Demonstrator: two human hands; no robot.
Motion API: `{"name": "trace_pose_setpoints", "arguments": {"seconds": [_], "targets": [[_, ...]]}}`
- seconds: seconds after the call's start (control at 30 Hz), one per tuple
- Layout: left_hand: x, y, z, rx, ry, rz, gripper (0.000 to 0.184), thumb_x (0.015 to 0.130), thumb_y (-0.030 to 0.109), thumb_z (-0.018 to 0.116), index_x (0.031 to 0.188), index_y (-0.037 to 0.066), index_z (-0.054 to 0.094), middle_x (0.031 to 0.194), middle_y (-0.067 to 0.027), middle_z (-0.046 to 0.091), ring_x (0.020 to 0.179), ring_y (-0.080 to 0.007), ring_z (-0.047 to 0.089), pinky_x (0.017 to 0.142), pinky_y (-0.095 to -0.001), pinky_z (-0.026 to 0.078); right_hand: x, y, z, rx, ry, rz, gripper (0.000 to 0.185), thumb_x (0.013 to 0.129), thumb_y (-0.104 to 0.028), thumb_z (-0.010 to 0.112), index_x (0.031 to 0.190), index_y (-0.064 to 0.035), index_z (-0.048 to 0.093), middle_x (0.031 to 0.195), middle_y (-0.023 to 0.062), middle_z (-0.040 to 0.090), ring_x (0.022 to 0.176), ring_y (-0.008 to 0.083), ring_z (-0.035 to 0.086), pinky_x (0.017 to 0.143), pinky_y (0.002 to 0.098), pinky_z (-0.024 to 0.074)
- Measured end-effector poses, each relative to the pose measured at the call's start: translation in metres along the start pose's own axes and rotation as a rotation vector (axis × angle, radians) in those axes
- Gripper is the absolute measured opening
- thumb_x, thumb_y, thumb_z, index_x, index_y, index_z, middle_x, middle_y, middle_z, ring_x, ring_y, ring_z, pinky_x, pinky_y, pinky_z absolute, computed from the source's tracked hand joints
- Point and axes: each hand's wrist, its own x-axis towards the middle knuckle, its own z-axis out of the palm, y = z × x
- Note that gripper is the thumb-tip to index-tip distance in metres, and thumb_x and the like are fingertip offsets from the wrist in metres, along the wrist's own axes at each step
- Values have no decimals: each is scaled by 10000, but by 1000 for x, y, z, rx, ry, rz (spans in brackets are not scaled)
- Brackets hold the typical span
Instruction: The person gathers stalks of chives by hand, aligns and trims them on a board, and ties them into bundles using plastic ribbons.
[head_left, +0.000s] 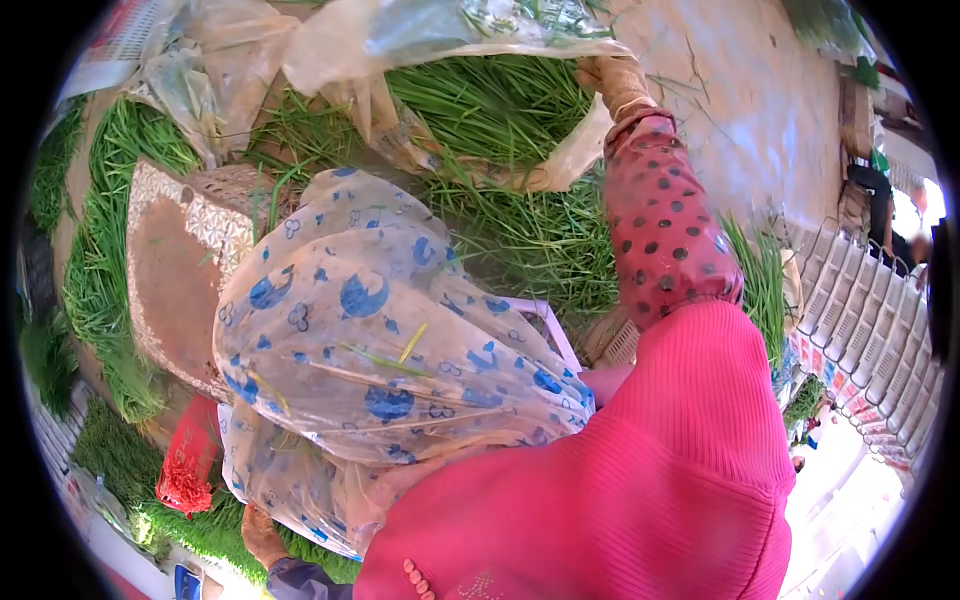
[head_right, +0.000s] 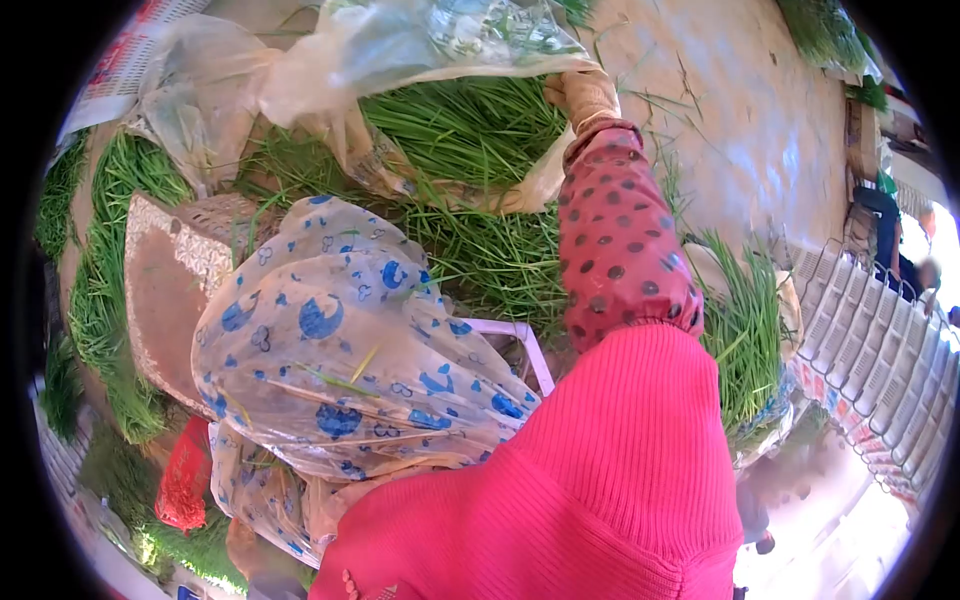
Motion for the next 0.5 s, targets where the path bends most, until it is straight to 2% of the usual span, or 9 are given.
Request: {"name": "trace_pose_setpoints", "arguments": {"seconds": [0.03, 0.07, 0.1, 0.17, 0.23, 0.27, 0.33, 0.4, 0.5], "targets": [[7, -8, -2, -31, 2, -31, 425, 907, 9, 532, 1304, -111, 438, 1201, -137, 588, 1065, -188, 568, 928, -279, 447, 2, 2, -1, 319, -98, 146, 153, 865, -186, 603, 860, -62, 693, 644, 40, 660, 638, 161, 669, 555, 286, 519], [11, -11, -3, -63, 6, -61, 425, 911, 19, 529, 1304, -114, 435, 1216, -146, 583, 1089, -195, 565, 938, -287, 447, -3, 6, 2, 316, -98, 152, 153, 865, -186, 603, 860, -62, 693, 644, 40, 660, 638, 161, 669, 555, 286, 519], [11, -6, 0, -58, 6, -65, 425, 911, 19, 529, 1304, -114, 435, 1216, -146, 583, 1089, -195, 565, 938, -287, 447, -15, 13, 10, -151, -249, -15, 182, 864, -225, 624, 869, -55, 689, 686, 58, 670, 634, 165, 669, 543, 288, 514], [9, 4, 2, -72, 89, -152, 444, 908, 11, 516, 1323, -109, 415, 1222, -144, 577, 1072, -192, 569, 916, -276, 455, -27, 44, 36, -569, -411, -76, 252, 851, -283, 659, 904, -38, 687, 796, 97, 688, 693, 193, 677, 594, 299, 520], [5, -9, -6, -98, 21, -55, 456, 895, -21, 496, 1335, -100, 405, 1214, -138, 578, 1072, -190, 569, 912, -269, 454, -54, 70, 57, -440, -291, -86, 380, 812, -309, 700, 1055, -20, 665, 1042, 161, 675, 946, 258, 656, 843, 334, 502], [2, -4, -6, -136, -49, 50, 474, 881, -53, 475, 1347, -92, 394, 1207, -133, 579, 1073, -189, 570, 909, -263, 454, -61, 76, 63, -433, -301, -81, 380, 812, -309, 700, 1055, -20, 665, 1042, 161, 675, 946, 258, 656, 843, 334, 502], [-1, 10, -8, -28, -47, -41, 488, 865, -79, 455, 1348, -84, 394, 1191, -125, 583, 1067, -186, 571, 903, -258, 453, -67, 87, 77, -381, -179, 36, 512, 775, -320, 727, 1168, -13, 611, 1125, 183, 648, 1091, 310, 593, 976, 356, 422], [2, 15, -12, 84, -50, -129, 505, 848, -106, 435, 1350, -77, 395, 1176, -118, 588, 1061, -183, 573, 898, -253, 453, -72, 94, 88, -457, -162, -12, 665, 742, -313, 750, 1290, -24, 506, 1237, 192, 577, 1164, 348, 541, 1006, 383, 404], [6, -3, -13, -146, 57, -168, 436, 883, -80, 438, 1318, -69, 431, 1165, -121, 589, 1053, -184, 569, 882, -254, 456, -78, 76, 104, -715, -234, 99, 897, 711, -321, 781, 1424, -70, 298, 1375, 192, 424, 1254, 360, 450, 1027, 414, 392]]}}
